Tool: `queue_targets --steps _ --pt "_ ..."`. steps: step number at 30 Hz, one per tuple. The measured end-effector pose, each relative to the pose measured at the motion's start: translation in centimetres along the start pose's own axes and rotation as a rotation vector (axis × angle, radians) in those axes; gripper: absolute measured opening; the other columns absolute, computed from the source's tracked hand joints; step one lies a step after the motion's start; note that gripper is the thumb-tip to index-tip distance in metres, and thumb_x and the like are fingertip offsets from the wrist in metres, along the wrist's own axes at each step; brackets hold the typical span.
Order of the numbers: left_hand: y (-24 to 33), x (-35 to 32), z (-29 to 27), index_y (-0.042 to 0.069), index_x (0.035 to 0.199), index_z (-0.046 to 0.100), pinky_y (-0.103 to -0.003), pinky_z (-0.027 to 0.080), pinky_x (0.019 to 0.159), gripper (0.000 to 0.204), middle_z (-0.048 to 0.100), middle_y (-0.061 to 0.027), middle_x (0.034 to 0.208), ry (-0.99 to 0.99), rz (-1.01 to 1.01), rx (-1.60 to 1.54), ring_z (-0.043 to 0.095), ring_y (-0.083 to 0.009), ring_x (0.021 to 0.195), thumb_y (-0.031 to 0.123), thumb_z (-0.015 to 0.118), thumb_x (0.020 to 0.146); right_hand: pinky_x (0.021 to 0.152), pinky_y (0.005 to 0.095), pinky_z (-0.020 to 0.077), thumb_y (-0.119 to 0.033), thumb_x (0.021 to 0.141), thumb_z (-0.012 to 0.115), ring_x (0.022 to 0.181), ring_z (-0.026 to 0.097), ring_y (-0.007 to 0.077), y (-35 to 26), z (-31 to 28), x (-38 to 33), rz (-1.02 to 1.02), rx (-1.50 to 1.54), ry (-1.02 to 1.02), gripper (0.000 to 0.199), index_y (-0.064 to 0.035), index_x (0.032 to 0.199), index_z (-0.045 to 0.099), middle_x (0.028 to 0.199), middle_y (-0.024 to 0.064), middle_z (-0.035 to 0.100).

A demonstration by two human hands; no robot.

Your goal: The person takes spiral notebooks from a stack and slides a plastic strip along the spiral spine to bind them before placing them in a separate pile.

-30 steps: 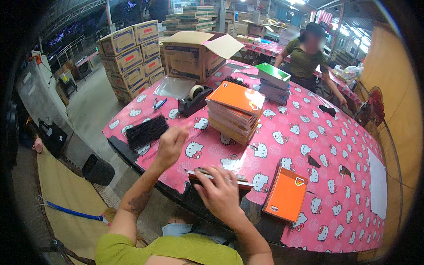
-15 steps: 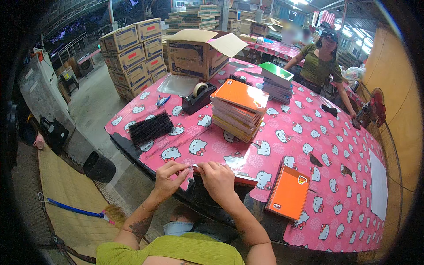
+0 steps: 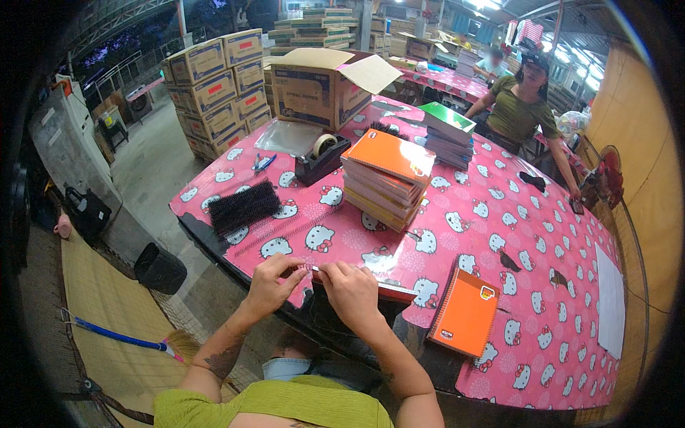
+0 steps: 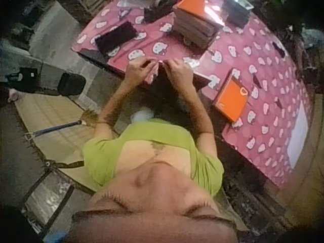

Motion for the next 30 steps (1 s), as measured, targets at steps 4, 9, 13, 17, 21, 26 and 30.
queue_targets --steps 4,9,13,17,21,26,30 --pt "1.0 1.7 0.4 0.002 0.107 0.067 -0.033 0.051 0.063 0.023 0.065 -0.0107 0.086 -0.126 0.047 -0.057 0.065 -0.0206 0.074 0.015 0.072 0.089 0.066 0.0394 0.0492 -0.02 0.087 0.069 0.075 0.066 0.0253 0.0 -0.3 0.1 -0.006 0.025 -0.052 0.01 -0.0119 0.092 0.067 0.082 0.0055 0.065" --pt "0.5 2.5 2.0 0.004 0.104 0.066 -0.035 0.05 0.066 0.02 0.061 -0.0116 0.089 -0.335 0.225 0.065 0.064 -0.0273 0.076 0.018 0.07 0.091 0.069 0.0416 0.0549 -0.018 0.084 0.071 0.079 0.068 0.0301 0.8 -0.1 0.0 0.038 0.149 -0.075 0.017 -0.0076 0.097 0.067 0.1 0.0091 0.066" --pt "2.2 3.1 2.0 0.006 0.105 0.067 -0.038 0.05 0.066 0.019 0.063 -0.0129 0.088 -0.345 0.184 0.049 0.065 -0.0293 0.078 0.02 0.068 0.092 0.07 0.0418 0.0562 -0.017 0.085 0.071 0.082 0.068 0.0312 1.5 -0.3 -0.1 0.064 0.175 -0.098 0.018 -0.0065 0.099 0.067 0.106 0.0098 0.066" --pt "0.3 3.0 3.2 0.007 0.11 0.066 -0.039 0.051 0.067 0.024 0.063 -0.0127 0.092 -0.532 0.186 0.171 0.066 -0.0298 0.078 0.023 0.068 0.092 0.072 0.0415 0.0561 -0.018 0.086 0.07 0.084 0.069 0.0316 1.7 0.0 -0.3 0.038 0.201 -0.109 0.017 -0.0064 0.099 0.068 0.109 0.0102 0.065" --pt "2.1 3.3 3.1 0.008 0.111 0.065 -0.039 0.051 0.067 0.026 0.062 -0.0124 0.093 -0.456 0.217 0.115 0.066 -0.0306 0.078 0.028 0.066 0.093 0.071 0.0402 0.054 -0.02 0.087 0.069 0.083 0.069 0.0296 0.5 -2.9 -0.2 -0.077 -0.059 -0.002 0.019 -0.0081 0.101 0.067 0.103 0.0101 0.066" --pt "2.6 3.1 3.5 0.007 0.099 0.064 -0.04 0.05 0.066 0.023 0.062 -0.0098 0.09 -0.381 0.334 0.197 0.064 -0.0306 0.079 0.028 0.069 0.09 0.066 0.0421 0.0508 -0.021 0.088 0.064 0.076 0.067 0.0271 2.3 -1.5 -1.8 0.058 -0.079 -0.201 0.014 -0.0131 0.099 0.066 0.085 0.0071 0.064" --pt "2.3 3.2 4.1 0.008 0.093 0.063 -0.043 0.047 0.076 0.022 0.062 -0.0073 0.088 -0.362 0.346 0.302 0.063 -0.0292 0.083 0.03 0.066 0.092 0.064 0.0432 0.0524 -0.022 0.089 0.063 0.075 0.066 0.0302 2.8 -1.3 -1.1 0.035 0.009 -0.215 0.015 -0.0121 0.1 0.067 0.082 0.0079 0.063"
Point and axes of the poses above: each hand's wrist, its own x-axis towards the middle knuckle, its own z-axis out of the palm, y = z × x, the point moved 9 cm from there along x, towards the middle knuckle
